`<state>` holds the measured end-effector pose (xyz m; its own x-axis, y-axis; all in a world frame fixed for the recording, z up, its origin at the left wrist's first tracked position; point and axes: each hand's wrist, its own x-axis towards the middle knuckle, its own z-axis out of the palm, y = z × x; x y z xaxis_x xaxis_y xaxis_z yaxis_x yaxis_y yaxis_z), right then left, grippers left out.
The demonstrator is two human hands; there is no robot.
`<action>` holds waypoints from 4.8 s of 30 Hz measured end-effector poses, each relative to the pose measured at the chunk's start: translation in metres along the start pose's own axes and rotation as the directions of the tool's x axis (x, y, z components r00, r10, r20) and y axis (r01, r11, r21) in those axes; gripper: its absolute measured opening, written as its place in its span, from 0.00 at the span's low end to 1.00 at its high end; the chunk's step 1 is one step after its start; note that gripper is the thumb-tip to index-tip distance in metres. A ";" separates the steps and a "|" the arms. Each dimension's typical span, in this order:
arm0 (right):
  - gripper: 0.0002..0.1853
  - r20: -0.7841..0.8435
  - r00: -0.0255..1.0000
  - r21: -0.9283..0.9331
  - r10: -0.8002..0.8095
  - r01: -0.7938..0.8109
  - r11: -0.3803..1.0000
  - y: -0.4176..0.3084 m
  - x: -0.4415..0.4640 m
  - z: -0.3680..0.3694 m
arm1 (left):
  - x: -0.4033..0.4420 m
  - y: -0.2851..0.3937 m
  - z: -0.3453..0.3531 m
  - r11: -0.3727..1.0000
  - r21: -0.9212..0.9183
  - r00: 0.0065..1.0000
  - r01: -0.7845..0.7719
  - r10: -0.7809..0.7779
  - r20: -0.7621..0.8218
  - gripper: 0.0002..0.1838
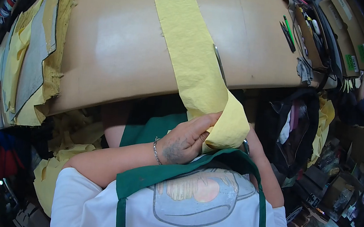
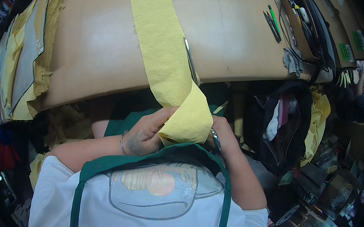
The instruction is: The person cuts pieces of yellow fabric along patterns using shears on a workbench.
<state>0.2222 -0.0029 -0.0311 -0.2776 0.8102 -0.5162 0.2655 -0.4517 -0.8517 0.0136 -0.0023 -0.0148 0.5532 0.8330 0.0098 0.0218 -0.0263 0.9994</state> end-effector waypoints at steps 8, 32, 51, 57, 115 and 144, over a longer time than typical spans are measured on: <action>0.11 0.115 0.981 -0.153 0.155 -0.137 0.979 -0.018 0.019 -0.005 | -0.006 0.000 0.001 1.000 -0.007 1.000 -0.005 0.005 0.012 0.22; 0.09 0.037 0.994 -0.176 0.100 -0.092 0.980 -0.022 0.022 0.003 | -0.010 0.004 -0.007 1.000 -0.016 1.000 -0.011 0.011 0.011 0.20; 0.13 0.027 0.990 0.095 0.135 -0.137 0.986 -0.021 0.014 0.008 | -0.012 0.009 -0.007 0.999 -0.020 0.997 0.050 -0.049 0.059 0.19; 0.31 0.146 0.986 -0.098 0.084 -0.070 0.993 -0.018 0.032 -0.003 | -0.014 0.009 -0.006 1.000 0.000 0.996 0.016 -0.016 0.089 0.19; 0.37 -0.115 0.992 -0.844 0.047 -0.123 0.522 -0.087 0.050 0.006 | -0.067 0.099 -0.162 -0.204 0.973 0.988 0.112 0.128 -0.087 0.02; 0.34 0.147 0.974 -0.106 0.171 -0.156 0.982 -0.022 -0.003 -0.004 | 0.051 -0.038 -0.144 0.295 0.942 0.967 0.161 0.143 -0.210 0.19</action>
<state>0.2210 0.0068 -0.0105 -0.3605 0.6576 -0.6615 0.4018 -0.5305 -0.7464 -0.0791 0.1209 -0.0475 0.3633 0.9180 0.1590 0.8800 -0.3941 0.2651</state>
